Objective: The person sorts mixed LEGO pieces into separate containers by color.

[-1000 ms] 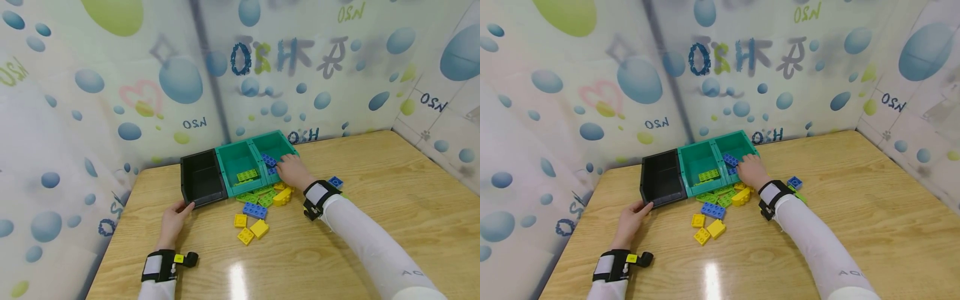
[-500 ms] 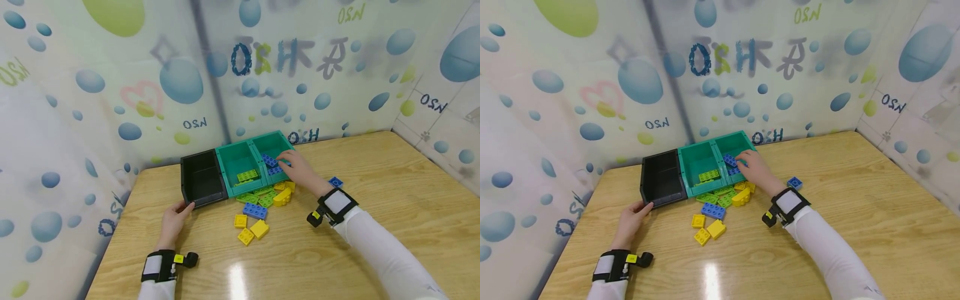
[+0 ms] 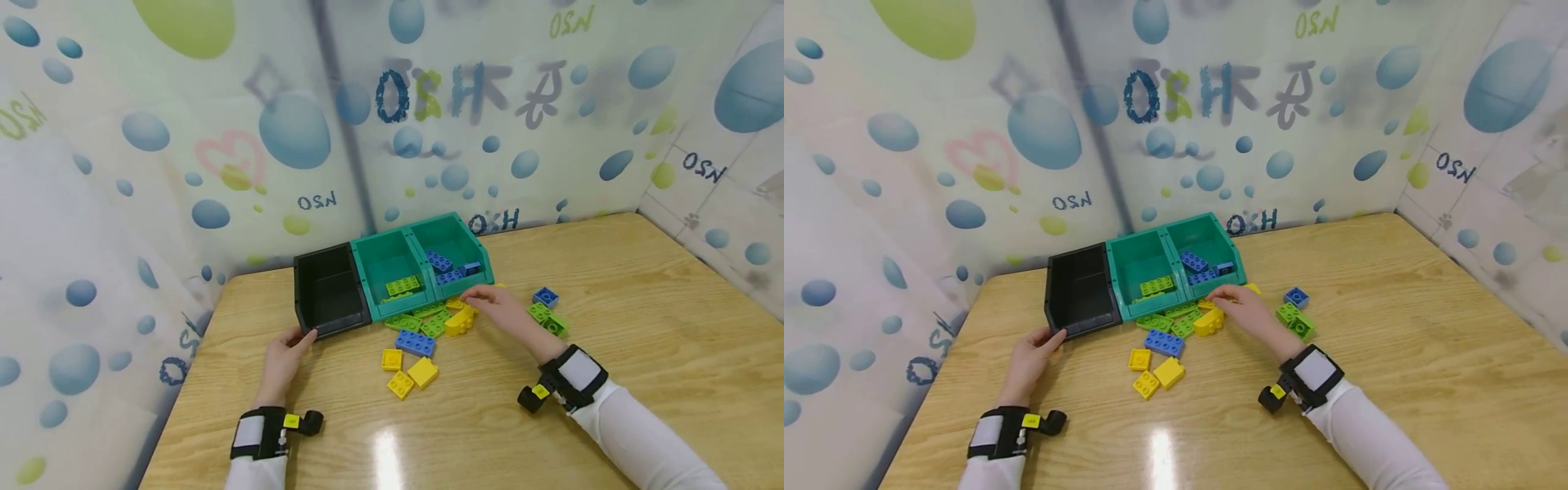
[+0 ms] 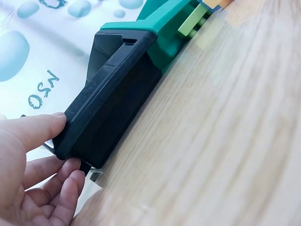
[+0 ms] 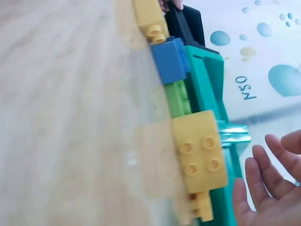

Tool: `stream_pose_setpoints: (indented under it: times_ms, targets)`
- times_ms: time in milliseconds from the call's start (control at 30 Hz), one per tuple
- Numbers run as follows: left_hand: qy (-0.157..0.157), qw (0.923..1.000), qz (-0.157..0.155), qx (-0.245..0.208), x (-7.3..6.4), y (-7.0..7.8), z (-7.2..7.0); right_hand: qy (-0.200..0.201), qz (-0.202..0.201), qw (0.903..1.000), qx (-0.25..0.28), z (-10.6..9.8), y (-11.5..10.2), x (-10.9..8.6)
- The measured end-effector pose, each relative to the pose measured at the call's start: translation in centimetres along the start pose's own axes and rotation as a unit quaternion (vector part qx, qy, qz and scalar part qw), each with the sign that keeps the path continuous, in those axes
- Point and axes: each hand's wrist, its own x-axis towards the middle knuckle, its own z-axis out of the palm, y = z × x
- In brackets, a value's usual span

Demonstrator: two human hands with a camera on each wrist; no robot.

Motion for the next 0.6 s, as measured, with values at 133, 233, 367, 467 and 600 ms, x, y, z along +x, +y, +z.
stream_pose_setpoints:
  times_ms: [133,233,367,467,600]
  targets:
    - [0.000,1.0000,-0.002,0.000,0.0,0.0,0.0,-0.011,0.033,0.9981,0.051,0.4,1.2,-0.5]
    - [-0.001,1.0000,-0.006,-0.001,0.0,0.0,0.0,-0.012,0.044,0.9946,0.094,0.5,2.0,-0.8]
    - [0.000,1.0000,-0.005,-0.004,0.0,0.0,0.1,-0.015,0.062,0.9887,0.136,0.6,2.6,-1.0]
    - [-0.003,1.0000,-0.003,-0.007,0.0,0.0,0.2,-0.006,0.075,0.9876,0.137,0.6,3.0,-1.2]
    - [-0.003,1.0000,0.000,-0.004,0.1,-0.1,0.1,0.035,0.060,0.9946,0.077,0.9,3.6,-1.5]
